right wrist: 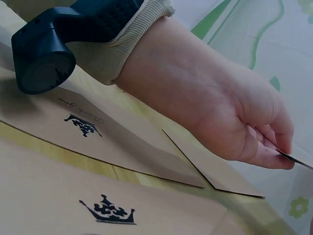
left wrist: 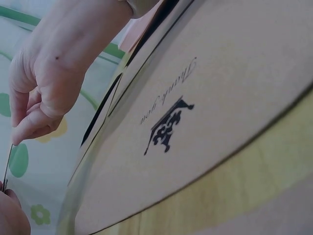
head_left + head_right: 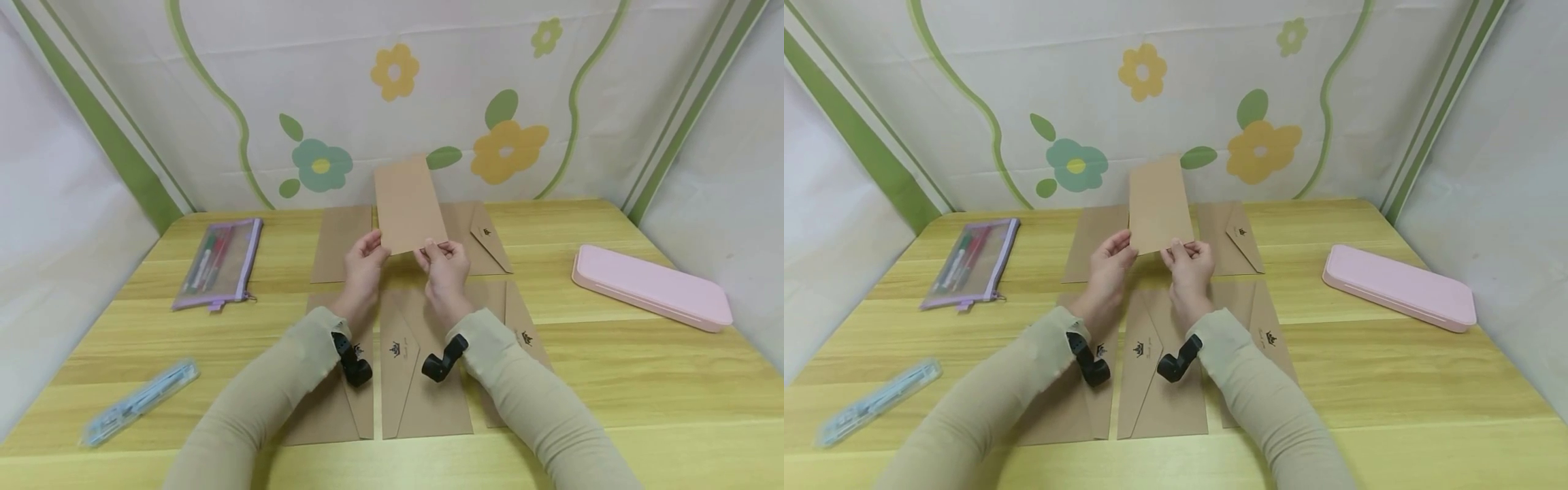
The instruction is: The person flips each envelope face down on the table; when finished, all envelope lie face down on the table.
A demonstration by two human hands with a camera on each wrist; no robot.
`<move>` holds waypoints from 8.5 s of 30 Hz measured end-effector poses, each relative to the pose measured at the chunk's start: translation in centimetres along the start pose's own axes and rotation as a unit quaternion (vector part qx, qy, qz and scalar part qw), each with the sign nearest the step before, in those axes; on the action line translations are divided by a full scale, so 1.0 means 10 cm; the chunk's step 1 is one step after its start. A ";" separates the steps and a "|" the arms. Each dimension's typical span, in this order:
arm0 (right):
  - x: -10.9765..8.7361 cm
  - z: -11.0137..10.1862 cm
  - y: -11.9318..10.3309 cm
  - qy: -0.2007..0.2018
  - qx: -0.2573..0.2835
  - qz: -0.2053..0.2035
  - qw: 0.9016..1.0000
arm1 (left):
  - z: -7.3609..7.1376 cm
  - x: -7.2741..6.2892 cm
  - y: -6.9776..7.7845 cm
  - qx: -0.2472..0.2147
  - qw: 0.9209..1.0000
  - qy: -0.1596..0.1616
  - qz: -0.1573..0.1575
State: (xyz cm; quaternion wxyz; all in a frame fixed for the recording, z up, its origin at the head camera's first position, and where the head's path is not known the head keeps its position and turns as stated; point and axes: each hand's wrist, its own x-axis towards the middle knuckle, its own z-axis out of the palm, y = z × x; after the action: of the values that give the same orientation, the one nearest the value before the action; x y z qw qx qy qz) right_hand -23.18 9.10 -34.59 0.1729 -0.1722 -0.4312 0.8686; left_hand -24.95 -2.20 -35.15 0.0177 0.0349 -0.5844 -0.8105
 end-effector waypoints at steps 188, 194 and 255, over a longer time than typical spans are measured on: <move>0.76 -0.99 -0.78 -0.265 -0.535 0.078 0.799 | 0.65 -0.02 -0.23 0.094 0.993 -0.068 -0.004; 0.71 -0.94 -0.69 -0.258 -0.492 0.091 0.826 | 0.65 0.03 -0.17 0.106 0.992 -0.062 0.021; 0.27 -0.59 -0.41 -0.090 -0.477 -0.235 0.842 | 0.95 0.03 0.05 0.182 0.969 -0.157 0.063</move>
State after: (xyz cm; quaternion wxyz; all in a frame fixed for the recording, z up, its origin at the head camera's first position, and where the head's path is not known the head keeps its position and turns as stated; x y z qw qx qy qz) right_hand -22.31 16.69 -35.05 0.2292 -0.0478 -0.8334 0.5006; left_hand -25.97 6.58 -31.72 -0.0296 -0.1274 -0.7183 -0.6834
